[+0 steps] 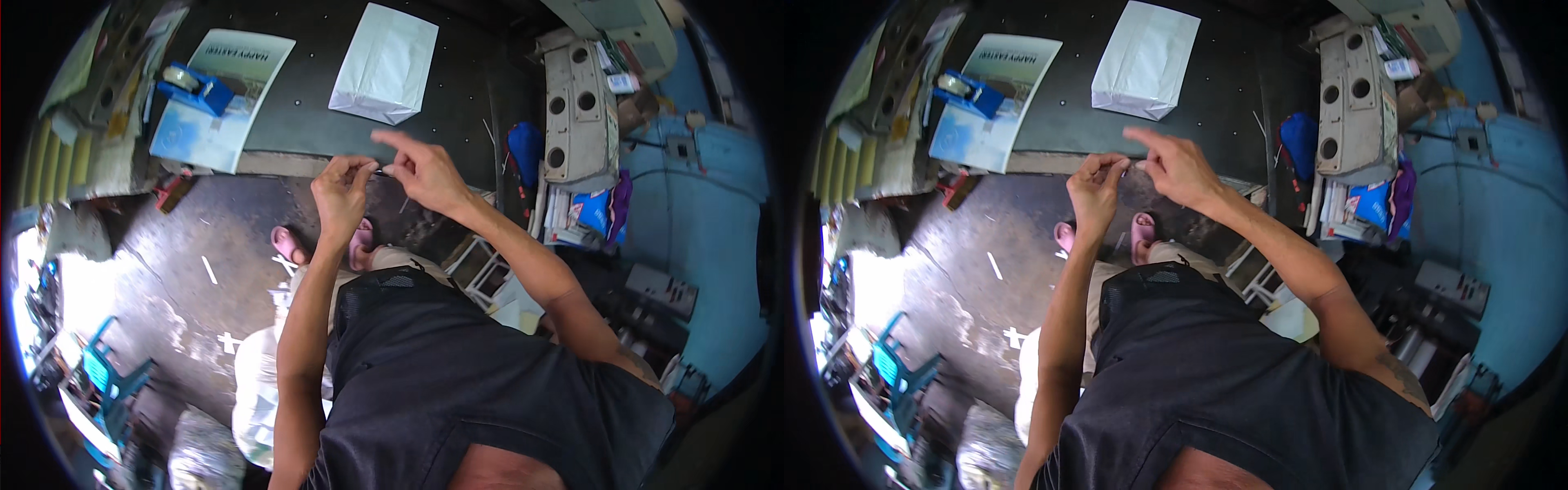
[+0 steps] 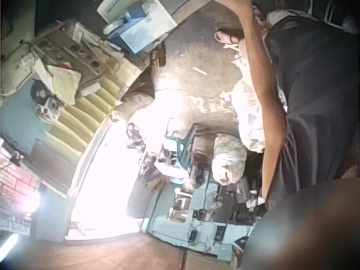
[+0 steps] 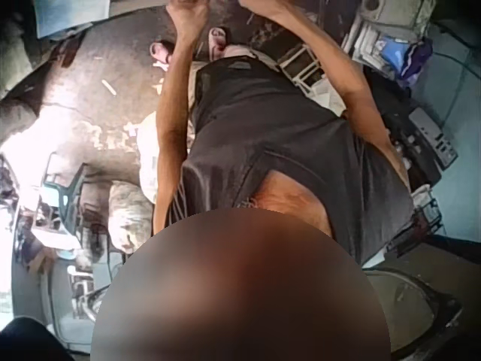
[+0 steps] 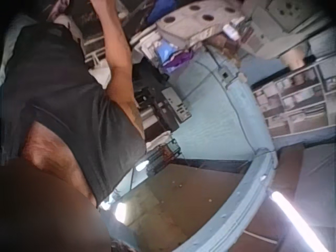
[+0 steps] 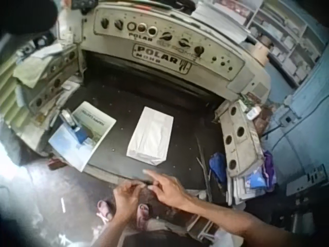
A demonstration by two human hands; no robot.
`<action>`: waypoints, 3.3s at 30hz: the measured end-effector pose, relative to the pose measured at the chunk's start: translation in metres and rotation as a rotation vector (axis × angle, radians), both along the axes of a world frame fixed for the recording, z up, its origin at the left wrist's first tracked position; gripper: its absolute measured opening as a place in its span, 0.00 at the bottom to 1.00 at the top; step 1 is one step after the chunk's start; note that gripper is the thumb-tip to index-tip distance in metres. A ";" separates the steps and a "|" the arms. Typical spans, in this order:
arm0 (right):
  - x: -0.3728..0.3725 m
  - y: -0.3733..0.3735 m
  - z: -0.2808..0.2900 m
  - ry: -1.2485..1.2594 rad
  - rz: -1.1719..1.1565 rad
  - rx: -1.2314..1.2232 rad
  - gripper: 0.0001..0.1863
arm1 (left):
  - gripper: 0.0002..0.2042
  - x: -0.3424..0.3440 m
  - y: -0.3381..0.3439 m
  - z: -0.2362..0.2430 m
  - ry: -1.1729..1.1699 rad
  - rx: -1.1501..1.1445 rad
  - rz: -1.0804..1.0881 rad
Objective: Folding and taping a paper bag/envelope to package an item in a print shop.
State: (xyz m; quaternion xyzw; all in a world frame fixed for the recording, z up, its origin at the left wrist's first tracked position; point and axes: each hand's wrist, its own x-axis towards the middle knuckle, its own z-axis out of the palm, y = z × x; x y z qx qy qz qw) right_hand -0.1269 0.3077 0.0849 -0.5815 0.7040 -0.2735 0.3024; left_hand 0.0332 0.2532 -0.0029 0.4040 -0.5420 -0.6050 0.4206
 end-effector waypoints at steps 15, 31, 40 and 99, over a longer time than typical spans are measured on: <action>-0.045 -0.032 -0.033 1.024 0.122 -0.409 0.30 | 0.19 -0.106 -0.020 -0.050 0.187 -0.094 0.338; -0.043 -0.046 -0.041 1.187 0.130 -0.381 0.27 | 0.20 -0.123 -0.021 -0.058 0.177 -0.173 0.427; -0.057 -0.043 -0.039 1.251 0.137 -0.376 0.23 | 0.25 -0.124 -0.025 -0.063 0.016 -0.236 0.449; 0.132 -0.092 -0.060 0.100 -0.440 -0.495 0.03 | 0.24 0.123 -0.152 0.038 -0.351 -0.633 -0.386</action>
